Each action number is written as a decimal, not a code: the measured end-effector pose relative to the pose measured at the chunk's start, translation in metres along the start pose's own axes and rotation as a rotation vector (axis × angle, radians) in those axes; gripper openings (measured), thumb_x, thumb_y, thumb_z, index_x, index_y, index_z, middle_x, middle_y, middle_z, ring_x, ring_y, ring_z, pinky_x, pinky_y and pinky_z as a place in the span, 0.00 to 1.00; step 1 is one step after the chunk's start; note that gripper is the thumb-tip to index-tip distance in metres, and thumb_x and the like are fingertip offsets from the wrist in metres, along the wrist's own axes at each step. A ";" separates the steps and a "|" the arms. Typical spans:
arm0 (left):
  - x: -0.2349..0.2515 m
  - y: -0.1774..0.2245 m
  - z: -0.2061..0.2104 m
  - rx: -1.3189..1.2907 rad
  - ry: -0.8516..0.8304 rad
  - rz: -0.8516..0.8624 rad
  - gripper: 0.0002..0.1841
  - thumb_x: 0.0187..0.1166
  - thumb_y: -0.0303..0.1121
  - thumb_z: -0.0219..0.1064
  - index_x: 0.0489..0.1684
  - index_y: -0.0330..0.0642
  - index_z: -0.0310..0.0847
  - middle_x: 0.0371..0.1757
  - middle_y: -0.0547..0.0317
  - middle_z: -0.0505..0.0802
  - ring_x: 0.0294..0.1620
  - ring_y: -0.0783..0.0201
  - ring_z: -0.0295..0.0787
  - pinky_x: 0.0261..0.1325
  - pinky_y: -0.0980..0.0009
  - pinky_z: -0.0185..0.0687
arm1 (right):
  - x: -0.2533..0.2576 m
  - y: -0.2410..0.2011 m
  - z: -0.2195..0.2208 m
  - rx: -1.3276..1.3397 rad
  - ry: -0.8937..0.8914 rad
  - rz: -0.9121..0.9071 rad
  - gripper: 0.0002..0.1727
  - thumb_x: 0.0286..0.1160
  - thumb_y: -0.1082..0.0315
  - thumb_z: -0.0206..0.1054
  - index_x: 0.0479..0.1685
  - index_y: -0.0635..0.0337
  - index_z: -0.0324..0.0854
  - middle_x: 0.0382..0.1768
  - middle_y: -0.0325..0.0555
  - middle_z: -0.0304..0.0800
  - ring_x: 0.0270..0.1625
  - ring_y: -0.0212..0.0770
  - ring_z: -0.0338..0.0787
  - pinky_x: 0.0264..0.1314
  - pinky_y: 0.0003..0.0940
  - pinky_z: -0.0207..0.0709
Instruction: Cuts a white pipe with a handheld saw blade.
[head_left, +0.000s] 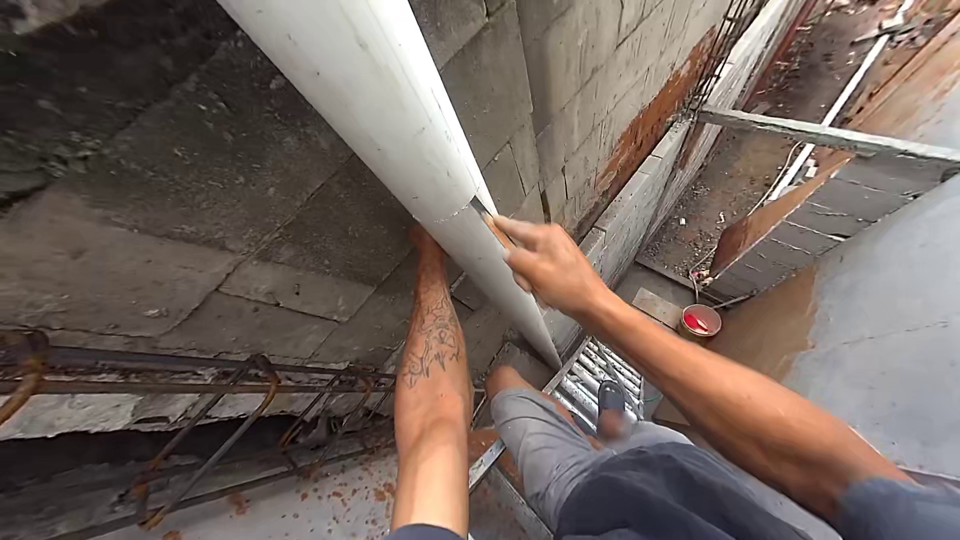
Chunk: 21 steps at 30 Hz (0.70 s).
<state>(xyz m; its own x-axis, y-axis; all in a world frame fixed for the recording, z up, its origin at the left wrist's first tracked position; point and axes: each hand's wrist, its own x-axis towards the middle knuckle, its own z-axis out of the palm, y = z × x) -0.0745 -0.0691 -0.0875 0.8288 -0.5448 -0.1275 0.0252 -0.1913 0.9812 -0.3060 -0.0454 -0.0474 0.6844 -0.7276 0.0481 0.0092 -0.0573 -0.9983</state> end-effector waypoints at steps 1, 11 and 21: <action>0.016 -0.025 0.002 -0.078 0.026 0.124 0.21 0.95 0.34 0.42 0.70 0.28 0.74 0.66 0.40 0.85 0.64 0.57 0.81 0.70 0.59 0.77 | -0.009 0.005 -0.002 0.015 0.007 -0.008 0.30 0.85 0.71 0.55 0.88 0.51 0.70 0.11 0.40 0.72 0.08 0.32 0.66 0.10 0.27 0.63; 0.040 -0.048 0.010 -0.248 0.032 0.272 0.22 0.95 0.37 0.41 0.64 0.26 0.76 0.59 0.40 0.86 0.56 0.58 0.83 0.62 0.60 0.80 | -0.006 0.008 -0.003 -0.063 0.020 -0.019 0.28 0.86 0.70 0.55 0.87 0.54 0.70 0.13 0.39 0.75 0.10 0.31 0.68 0.14 0.28 0.65; 0.007 -0.009 0.004 -0.251 0.038 -0.047 0.20 0.95 0.29 0.41 0.68 0.24 0.75 0.65 0.39 0.86 0.62 0.58 0.82 0.70 0.61 0.76 | 0.009 0.000 0.001 -0.046 0.040 0.003 0.28 0.84 0.72 0.57 0.85 0.57 0.72 0.15 0.40 0.75 0.11 0.32 0.67 0.15 0.29 0.66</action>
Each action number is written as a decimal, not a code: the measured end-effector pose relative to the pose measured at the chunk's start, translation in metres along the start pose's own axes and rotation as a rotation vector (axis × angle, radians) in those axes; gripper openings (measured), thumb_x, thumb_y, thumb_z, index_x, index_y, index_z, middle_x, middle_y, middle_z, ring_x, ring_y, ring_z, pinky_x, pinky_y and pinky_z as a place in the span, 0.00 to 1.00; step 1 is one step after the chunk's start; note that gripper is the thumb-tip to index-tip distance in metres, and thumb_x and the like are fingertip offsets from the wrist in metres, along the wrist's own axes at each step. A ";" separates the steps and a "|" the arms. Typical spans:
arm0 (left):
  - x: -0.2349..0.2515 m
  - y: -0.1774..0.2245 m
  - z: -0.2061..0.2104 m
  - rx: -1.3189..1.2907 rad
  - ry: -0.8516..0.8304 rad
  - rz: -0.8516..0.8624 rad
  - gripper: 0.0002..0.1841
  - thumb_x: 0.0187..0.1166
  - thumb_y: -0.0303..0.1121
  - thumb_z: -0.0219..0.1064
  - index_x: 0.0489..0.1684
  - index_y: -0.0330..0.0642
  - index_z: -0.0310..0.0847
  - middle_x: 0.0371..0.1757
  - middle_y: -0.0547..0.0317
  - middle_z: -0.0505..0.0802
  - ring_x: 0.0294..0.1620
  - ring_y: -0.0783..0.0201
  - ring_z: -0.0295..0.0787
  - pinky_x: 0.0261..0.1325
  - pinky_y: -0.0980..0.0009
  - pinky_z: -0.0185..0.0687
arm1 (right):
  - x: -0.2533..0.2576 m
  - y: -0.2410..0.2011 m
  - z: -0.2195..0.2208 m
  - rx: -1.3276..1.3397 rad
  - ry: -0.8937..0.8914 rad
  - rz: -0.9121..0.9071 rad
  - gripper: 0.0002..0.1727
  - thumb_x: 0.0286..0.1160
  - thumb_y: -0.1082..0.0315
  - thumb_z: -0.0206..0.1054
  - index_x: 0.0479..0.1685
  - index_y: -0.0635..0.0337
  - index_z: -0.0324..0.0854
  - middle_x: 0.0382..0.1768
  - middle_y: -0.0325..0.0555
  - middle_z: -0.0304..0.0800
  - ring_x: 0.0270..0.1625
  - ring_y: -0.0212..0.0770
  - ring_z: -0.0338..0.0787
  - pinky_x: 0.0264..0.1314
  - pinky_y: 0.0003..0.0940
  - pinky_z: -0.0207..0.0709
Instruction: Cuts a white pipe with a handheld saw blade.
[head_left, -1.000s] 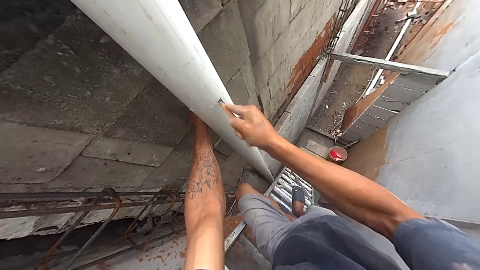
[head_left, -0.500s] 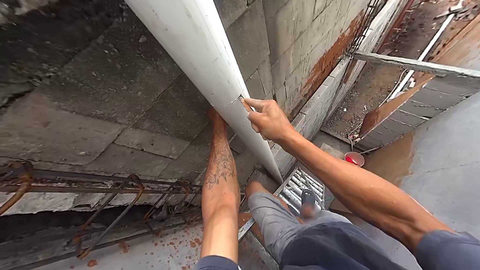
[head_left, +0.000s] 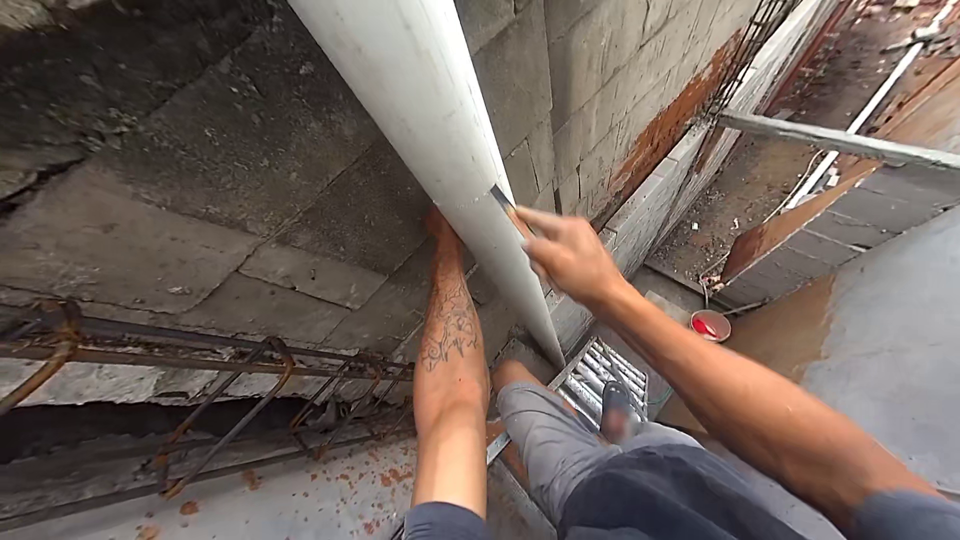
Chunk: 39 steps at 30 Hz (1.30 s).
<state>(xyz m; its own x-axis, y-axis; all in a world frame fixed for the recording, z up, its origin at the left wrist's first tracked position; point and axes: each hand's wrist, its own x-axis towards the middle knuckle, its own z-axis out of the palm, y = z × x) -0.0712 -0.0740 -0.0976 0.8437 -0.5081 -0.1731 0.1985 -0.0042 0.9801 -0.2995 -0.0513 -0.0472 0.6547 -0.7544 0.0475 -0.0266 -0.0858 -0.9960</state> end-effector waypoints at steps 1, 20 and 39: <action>-0.006 0.010 0.002 -0.018 0.005 -0.083 0.21 0.96 0.29 0.39 0.71 0.27 0.74 0.67 0.42 0.85 0.64 0.59 0.81 0.73 0.61 0.73 | 0.011 -0.004 0.003 0.021 -0.008 0.020 0.29 0.85 0.72 0.56 0.86 0.58 0.70 0.15 0.41 0.74 0.11 0.33 0.67 0.14 0.30 0.65; 0.036 -0.039 -0.004 -0.054 -0.023 0.229 0.24 0.96 0.40 0.41 0.69 0.30 0.73 0.62 0.41 0.86 0.59 0.58 0.83 0.64 0.58 0.80 | -0.096 0.058 -0.065 0.008 0.033 -0.076 0.27 0.81 0.67 0.57 0.80 0.60 0.77 0.15 0.26 0.75 0.11 0.22 0.68 0.13 0.19 0.65; 0.043 -0.045 -0.009 -0.091 -0.083 0.255 0.24 0.96 0.42 0.36 0.75 0.39 0.69 0.64 0.50 0.85 0.60 0.63 0.82 0.63 0.60 0.81 | -0.159 0.084 -0.076 0.430 -0.057 -0.005 0.17 0.84 0.52 0.58 0.53 0.47 0.90 0.11 0.21 0.63 0.10 0.18 0.59 0.12 0.17 0.56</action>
<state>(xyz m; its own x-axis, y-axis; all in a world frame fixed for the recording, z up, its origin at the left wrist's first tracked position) -0.0398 -0.0879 -0.1504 0.8295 -0.5512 0.0905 0.0320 0.2088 0.9774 -0.4630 0.0116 -0.1328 0.6951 -0.7164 0.0604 0.2860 0.1984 -0.9375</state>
